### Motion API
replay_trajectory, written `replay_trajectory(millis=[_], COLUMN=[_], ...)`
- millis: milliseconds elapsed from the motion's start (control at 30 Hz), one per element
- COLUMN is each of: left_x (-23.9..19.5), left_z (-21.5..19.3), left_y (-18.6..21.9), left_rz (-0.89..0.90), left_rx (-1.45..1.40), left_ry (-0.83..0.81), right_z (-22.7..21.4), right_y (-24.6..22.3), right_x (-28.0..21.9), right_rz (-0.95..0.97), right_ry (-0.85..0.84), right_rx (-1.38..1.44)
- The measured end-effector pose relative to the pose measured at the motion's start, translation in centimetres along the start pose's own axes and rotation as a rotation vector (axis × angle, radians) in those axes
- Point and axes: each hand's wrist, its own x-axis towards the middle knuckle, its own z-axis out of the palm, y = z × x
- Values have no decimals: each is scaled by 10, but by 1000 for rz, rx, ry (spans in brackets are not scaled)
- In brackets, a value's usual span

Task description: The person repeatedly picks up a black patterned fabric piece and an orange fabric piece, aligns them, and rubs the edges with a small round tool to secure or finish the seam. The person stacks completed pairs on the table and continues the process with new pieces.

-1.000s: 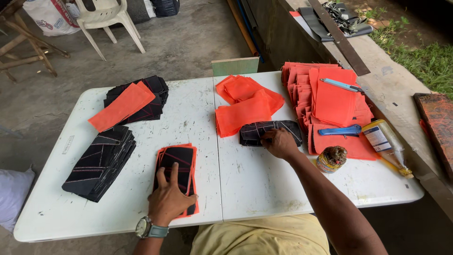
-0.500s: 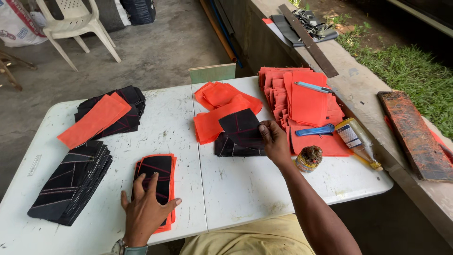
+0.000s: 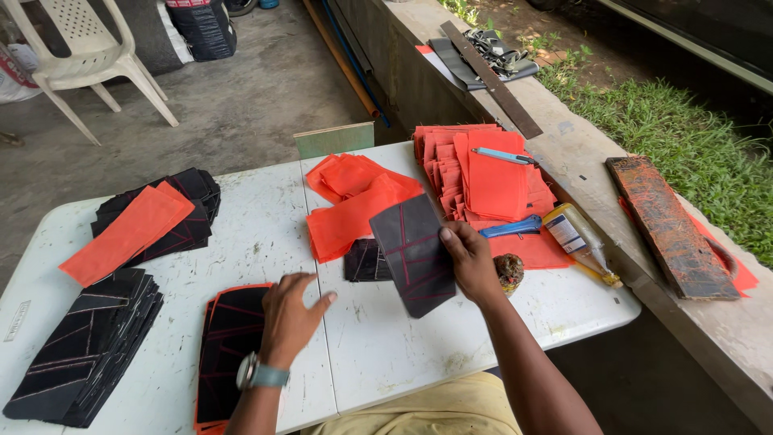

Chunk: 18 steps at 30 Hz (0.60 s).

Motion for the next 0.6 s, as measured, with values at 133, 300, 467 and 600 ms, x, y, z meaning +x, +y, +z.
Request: replay_trajectory(millis=[133,300,467,600], left_x=[50,100,124,129], left_z=[20,43,52,58], left_y=[-21,-28,-39,-50], left_rz=[97,150,-376,-545], left_rx=[26,160,24,-238], left_ry=[44,9,-119,-1], right_z=[-6,16,37,87], right_y=[-7,2,-3,3], right_x=[-47,-110,-99,-39], right_rz=[-81,-563,-354,-408], right_ry=[72,-382,-263,-146], right_rx=[-640,-664,-670,-687])
